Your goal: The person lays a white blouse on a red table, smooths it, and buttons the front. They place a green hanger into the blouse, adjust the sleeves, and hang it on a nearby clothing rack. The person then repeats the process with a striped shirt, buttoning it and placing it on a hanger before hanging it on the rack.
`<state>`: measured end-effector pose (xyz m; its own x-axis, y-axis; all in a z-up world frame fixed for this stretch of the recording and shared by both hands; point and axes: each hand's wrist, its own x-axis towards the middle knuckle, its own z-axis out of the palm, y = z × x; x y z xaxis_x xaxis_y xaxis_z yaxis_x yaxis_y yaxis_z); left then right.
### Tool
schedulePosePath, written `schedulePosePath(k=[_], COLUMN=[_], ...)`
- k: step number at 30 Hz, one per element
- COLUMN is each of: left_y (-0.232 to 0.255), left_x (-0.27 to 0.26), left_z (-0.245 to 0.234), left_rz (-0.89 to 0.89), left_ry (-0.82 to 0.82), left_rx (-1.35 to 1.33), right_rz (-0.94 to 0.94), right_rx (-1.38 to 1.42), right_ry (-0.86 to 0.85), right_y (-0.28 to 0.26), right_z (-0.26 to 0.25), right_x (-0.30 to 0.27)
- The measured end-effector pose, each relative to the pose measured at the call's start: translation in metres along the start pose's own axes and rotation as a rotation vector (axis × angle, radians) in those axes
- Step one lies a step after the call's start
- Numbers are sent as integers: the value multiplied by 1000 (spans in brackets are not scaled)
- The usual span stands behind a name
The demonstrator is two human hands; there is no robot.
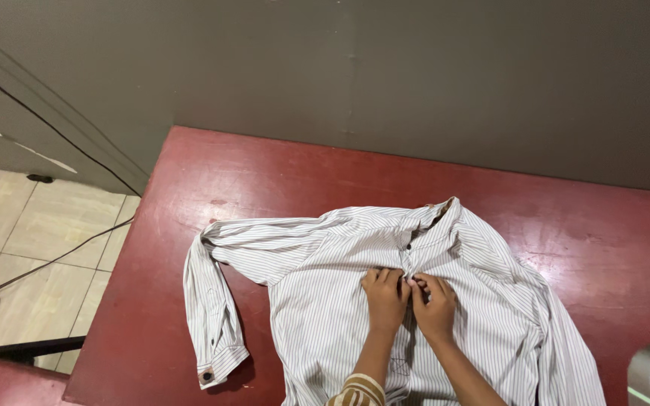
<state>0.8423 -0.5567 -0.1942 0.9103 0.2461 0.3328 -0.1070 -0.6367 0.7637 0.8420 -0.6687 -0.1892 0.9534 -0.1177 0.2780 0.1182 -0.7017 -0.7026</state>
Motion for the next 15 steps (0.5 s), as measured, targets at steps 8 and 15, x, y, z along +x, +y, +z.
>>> schedulePosePath(k=[8, 15], left_y=[10, 10], left_x=[6, 10], left_z=[-18, -18], left_rz=[-49, -101], left_ry=[-104, -145], left_rx=[-37, -39], right_rz=[-87, -38], right_rx=[-62, -140], right_ry=[15, -104], right_y=[18, 27], right_z=[11, 11], right_x=[-5, -4])
